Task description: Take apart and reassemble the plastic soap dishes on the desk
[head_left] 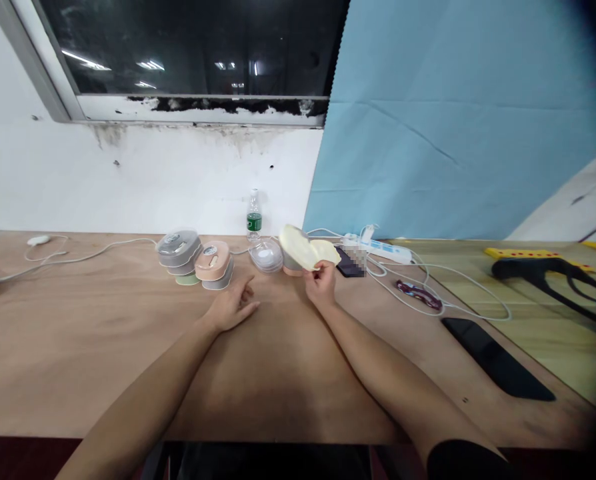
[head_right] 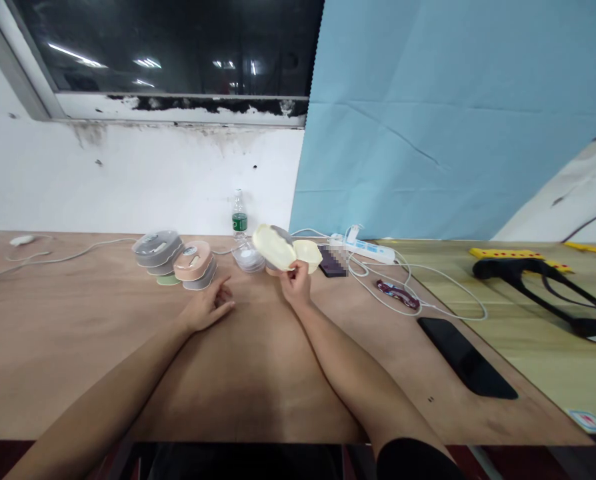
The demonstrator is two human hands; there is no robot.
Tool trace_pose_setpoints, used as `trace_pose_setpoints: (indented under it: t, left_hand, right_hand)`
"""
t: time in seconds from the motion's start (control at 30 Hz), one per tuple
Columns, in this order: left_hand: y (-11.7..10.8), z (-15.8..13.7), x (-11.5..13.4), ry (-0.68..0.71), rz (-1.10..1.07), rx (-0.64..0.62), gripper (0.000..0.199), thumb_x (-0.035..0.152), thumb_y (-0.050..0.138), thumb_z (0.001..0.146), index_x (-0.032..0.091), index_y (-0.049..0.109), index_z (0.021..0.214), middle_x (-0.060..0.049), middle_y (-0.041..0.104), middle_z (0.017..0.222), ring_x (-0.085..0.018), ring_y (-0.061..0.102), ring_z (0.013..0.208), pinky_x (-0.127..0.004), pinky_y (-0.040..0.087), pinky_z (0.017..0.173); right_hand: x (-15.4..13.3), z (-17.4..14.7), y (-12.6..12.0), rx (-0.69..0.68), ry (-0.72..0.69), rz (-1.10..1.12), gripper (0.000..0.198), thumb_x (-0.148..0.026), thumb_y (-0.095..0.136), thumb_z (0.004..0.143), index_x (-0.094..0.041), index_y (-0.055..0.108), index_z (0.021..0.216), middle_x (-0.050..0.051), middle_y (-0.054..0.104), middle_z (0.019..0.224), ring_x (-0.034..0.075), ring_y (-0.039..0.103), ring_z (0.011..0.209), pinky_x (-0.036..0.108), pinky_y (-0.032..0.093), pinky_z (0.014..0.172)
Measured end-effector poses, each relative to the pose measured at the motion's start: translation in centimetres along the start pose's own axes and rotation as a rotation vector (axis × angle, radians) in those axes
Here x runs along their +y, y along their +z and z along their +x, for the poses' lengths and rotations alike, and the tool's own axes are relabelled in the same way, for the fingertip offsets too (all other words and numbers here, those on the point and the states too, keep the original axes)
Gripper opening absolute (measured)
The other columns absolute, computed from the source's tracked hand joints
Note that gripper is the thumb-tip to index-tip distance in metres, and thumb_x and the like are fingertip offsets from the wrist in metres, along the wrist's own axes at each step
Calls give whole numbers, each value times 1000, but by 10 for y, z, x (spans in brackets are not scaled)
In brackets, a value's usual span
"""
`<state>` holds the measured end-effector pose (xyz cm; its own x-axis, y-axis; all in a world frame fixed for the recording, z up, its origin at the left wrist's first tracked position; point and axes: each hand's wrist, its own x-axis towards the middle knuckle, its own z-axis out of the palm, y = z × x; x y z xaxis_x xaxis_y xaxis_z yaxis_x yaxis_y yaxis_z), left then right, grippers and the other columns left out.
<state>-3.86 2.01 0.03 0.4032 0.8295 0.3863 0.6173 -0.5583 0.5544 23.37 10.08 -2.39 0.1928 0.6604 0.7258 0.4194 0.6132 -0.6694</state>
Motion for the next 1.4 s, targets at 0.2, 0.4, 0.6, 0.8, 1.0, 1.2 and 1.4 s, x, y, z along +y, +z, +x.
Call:
trace_pose_setpoints:
  t: [0.2,0.4,0.6,0.8,1.0,1.2,1.4]
  left_hand:
    - [-3,-1,0,35,-66,144,77,41,54,87,21,10,147,-10,58,115,-16,61,82,-32,52,72]
    - [-9,1,7,-39,97,199,29,43,46,91,18,59,98,-6,64,86,-17,60,78,-31,48,72]
    - [-7,2,6,-207,108,126,52,50,48,88,20,43,131,-1,64,81,-16,59,68,-27,44,62]
    - [-6,4,2,-191,257,-112,33,48,47,88,21,65,95,-2,63,77,-16,57,68,-25,35,57]
    - [-7,4,6,-202,244,-111,30,40,45,89,21,66,98,-4,65,80,-17,58,73,-26,39,62]
    - [-8,5,7,-208,236,-119,28,38,46,88,22,66,100,-4,66,81,-17,59,73,-26,39,63]
    - [-9,5,6,-187,248,-123,29,39,45,88,21,66,98,-4,65,81,-17,58,71,-26,38,59]
  right_hand:
    - [-25,-19,11,-276,-224,-82,27,-46,53,84,-20,50,92,-3,52,59,13,48,50,25,36,52]
    - [-32,-12,3,-304,-115,-173,35,-51,41,90,-20,54,81,0,52,60,15,50,57,26,37,55]
    - [-27,-6,9,-605,-4,-179,42,-51,38,92,-20,56,69,-1,55,60,14,51,59,24,37,54]
    - [-27,-8,16,-586,6,-308,31,-45,59,80,-25,67,103,1,65,69,17,55,62,27,40,59]
    - [-28,1,6,-201,46,-240,51,-45,48,86,-19,50,130,-2,55,63,16,50,57,28,41,61]
    - [-9,21,1,-123,74,-243,54,-46,44,88,-20,43,135,-2,56,67,17,51,60,29,42,63]
    - [-1,24,3,-174,61,-217,41,-47,44,89,-19,56,115,1,58,70,17,54,65,29,42,65]
